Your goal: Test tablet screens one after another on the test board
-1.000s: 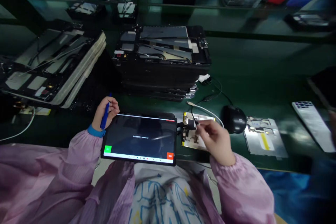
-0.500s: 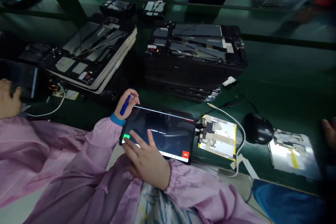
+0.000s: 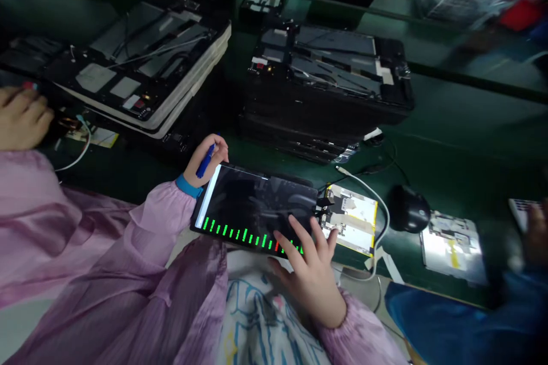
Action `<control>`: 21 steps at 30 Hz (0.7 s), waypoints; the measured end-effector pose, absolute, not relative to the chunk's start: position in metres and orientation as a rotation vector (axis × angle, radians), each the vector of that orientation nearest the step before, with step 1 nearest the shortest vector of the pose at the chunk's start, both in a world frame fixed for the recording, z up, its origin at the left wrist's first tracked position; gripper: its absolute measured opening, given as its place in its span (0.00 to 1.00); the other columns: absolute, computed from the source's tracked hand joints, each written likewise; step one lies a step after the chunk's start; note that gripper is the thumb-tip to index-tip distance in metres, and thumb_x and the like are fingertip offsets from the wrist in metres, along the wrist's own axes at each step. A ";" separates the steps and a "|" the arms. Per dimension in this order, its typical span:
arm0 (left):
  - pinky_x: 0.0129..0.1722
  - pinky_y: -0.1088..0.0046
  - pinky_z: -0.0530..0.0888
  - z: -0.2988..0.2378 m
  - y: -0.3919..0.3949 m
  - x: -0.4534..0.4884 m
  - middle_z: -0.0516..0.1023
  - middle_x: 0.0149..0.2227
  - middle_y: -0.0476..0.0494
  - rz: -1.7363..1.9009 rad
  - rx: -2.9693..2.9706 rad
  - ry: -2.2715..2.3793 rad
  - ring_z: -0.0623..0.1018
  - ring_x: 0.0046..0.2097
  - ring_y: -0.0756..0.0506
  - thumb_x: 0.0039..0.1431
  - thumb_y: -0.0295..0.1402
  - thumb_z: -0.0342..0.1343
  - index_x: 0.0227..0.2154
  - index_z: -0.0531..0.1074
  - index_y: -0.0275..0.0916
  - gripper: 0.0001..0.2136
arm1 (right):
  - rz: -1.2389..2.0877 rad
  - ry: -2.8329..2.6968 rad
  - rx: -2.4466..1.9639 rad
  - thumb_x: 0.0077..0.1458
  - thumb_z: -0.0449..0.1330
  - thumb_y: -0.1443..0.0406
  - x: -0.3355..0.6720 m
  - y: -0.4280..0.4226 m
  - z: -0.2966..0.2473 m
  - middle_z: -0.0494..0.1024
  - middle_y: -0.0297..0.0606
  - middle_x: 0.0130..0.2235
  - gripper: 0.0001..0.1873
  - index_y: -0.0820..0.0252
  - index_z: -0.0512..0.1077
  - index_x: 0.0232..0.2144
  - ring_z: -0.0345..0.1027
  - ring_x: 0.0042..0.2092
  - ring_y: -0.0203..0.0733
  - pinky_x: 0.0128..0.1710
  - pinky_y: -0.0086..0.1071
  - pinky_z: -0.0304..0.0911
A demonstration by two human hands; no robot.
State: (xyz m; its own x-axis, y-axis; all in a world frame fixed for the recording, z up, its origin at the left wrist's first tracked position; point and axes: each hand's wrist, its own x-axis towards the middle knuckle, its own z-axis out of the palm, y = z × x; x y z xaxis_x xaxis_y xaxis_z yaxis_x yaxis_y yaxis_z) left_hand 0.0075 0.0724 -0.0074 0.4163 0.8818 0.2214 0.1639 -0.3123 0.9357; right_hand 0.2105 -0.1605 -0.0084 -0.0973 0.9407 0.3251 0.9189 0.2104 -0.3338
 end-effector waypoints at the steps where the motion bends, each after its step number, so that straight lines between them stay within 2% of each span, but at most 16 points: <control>1: 0.30 0.74 0.68 -0.007 0.072 0.008 0.71 0.25 0.49 0.970 1.744 0.905 0.73 0.28 0.50 0.60 0.48 0.51 0.33 0.63 0.38 0.17 | 0.042 -2.027 -1.732 0.55 0.60 0.62 0.210 -0.163 -0.012 0.67 0.45 0.57 0.18 0.52 0.69 0.49 0.41 0.66 0.60 0.60 0.67 0.31; 11: 0.30 0.73 0.67 -0.009 0.072 0.008 0.71 0.24 0.49 0.973 1.747 0.924 0.72 0.27 0.50 0.58 0.50 0.51 0.33 0.64 0.38 0.18 | 0.044 -2.172 -1.667 0.55 0.59 0.69 0.208 -0.162 -0.017 0.67 0.39 0.56 0.19 0.47 0.69 0.49 0.40 0.66 0.59 0.61 0.67 0.29; 14: 0.30 0.72 0.67 -0.007 0.072 0.008 0.71 0.24 0.49 0.959 1.741 0.952 0.72 0.27 0.49 0.58 0.50 0.51 0.33 0.64 0.38 0.18 | 0.060 -2.111 -1.641 0.55 0.60 0.64 0.215 -0.161 -0.016 0.64 0.43 0.57 0.22 0.50 0.65 0.52 0.40 0.66 0.60 0.61 0.67 0.33; 18: 0.30 0.72 0.67 -0.007 0.072 0.006 0.72 0.25 0.49 0.959 1.734 1.038 0.72 0.28 0.47 0.59 0.47 0.51 0.34 0.65 0.39 0.15 | 0.081 -1.941 -1.670 0.55 0.59 0.54 0.247 -0.155 -0.021 0.60 0.52 0.57 0.31 0.56 0.57 0.58 0.41 0.65 0.65 0.59 0.70 0.37; 21: 0.29 0.71 0.67 -0.009 0.073 0.003 0.73 0.26 0.48 0.973 1.686 1.070 0.73 0.28 0.46 0.60 0.45 0.51 0.35 0.65 0.39 0.13 | 0.069 -1.770 -1.783 0.58 0.55 0.56 0.283 -0.145 -0.024 0.62 0.53 0.56 0.26 0.58 0.59 0.56 0.47 0.63 0.66 0.56 0.70 0.43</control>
State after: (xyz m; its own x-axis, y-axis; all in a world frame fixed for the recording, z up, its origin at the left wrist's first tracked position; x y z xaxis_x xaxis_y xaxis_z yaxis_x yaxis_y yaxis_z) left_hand 0.0032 0.0727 -0.0086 0.3191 0.9357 0.1507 0.2384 -0.2332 0.9428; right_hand 0.2830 -0.1455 -0.0238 0.1014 0.9198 0.3790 0.8877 0.0883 -0.4518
